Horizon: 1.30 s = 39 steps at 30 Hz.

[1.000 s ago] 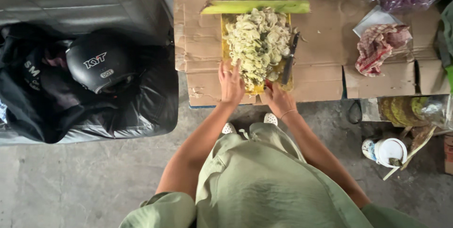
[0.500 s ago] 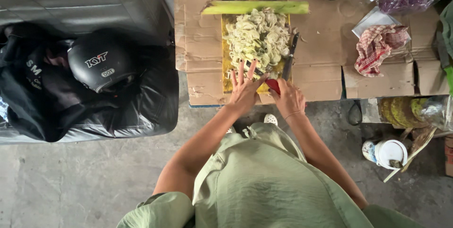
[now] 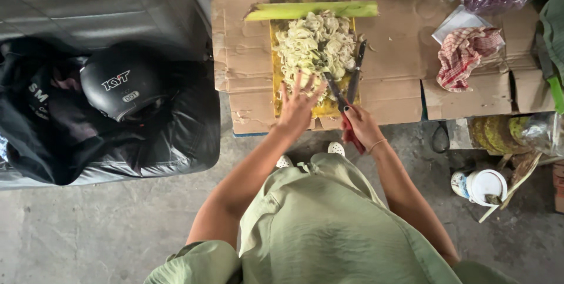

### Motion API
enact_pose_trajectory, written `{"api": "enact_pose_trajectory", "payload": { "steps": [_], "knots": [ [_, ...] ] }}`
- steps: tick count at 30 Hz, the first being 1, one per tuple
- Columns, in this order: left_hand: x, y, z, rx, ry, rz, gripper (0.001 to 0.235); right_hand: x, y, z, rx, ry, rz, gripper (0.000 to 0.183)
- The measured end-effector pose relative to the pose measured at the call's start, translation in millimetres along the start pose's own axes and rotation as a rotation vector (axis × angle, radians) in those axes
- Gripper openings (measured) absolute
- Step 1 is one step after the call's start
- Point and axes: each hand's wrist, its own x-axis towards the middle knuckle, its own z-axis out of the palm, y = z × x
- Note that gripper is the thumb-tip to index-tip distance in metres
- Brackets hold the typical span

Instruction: The person uses a knife to chop a long green stalk into thin slices on a yellow cutting board. The chopped pieces accumulate in a pile on the board as the person works through the length of the stalk.

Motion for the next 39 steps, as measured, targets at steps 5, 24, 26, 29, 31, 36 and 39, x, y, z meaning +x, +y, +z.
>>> {"api": "enact_pose_trajectory", "payload": {
  "steps": [5,24,26,29,31,36,39],
  "knots": [
    [-8.6,18.1,-18.2,-0.066,-0.005,0.078,0.101,-6.8,-13.6,16.4,0.081,-0.057,0.038,0.037],
    [16.6,-10.5,45.3,-0.405,0.288,-0.232,0.084,42.3,51.2,-43.4,-0.688,0.584,-0.59,0.038],
    [16.0,-5.4,45.4,-0.394,0.293,-0.224,0.082,63.8,69.3,-58.3,-0.755,0.635,-0.556,0.045],
    [23.1,-2.8,46.3,-0.411,0.294,-0.23,0.077,88.8,79.2,-73.5,-0.812,0.689,-0.39,0.052],
    [28.6,-2.2,46.3,-0.421,0.297,-0.252,0.072,101.4,77.7,-81.4,-0.892,0.723,-0.325,0.054],
    [42.7,-2.6,39.4,-0.401,0.359,-0.307,0.061,127.0,49.0,-85.7,-1.08,0.776,-0.267,0.051],
    [47.1,-0.9,30.1,-0.422,0.407,-0.341,0.062,153.9,15.0,-94.6,-1.084,0.649,-0.446,0.045]
  ]
}}
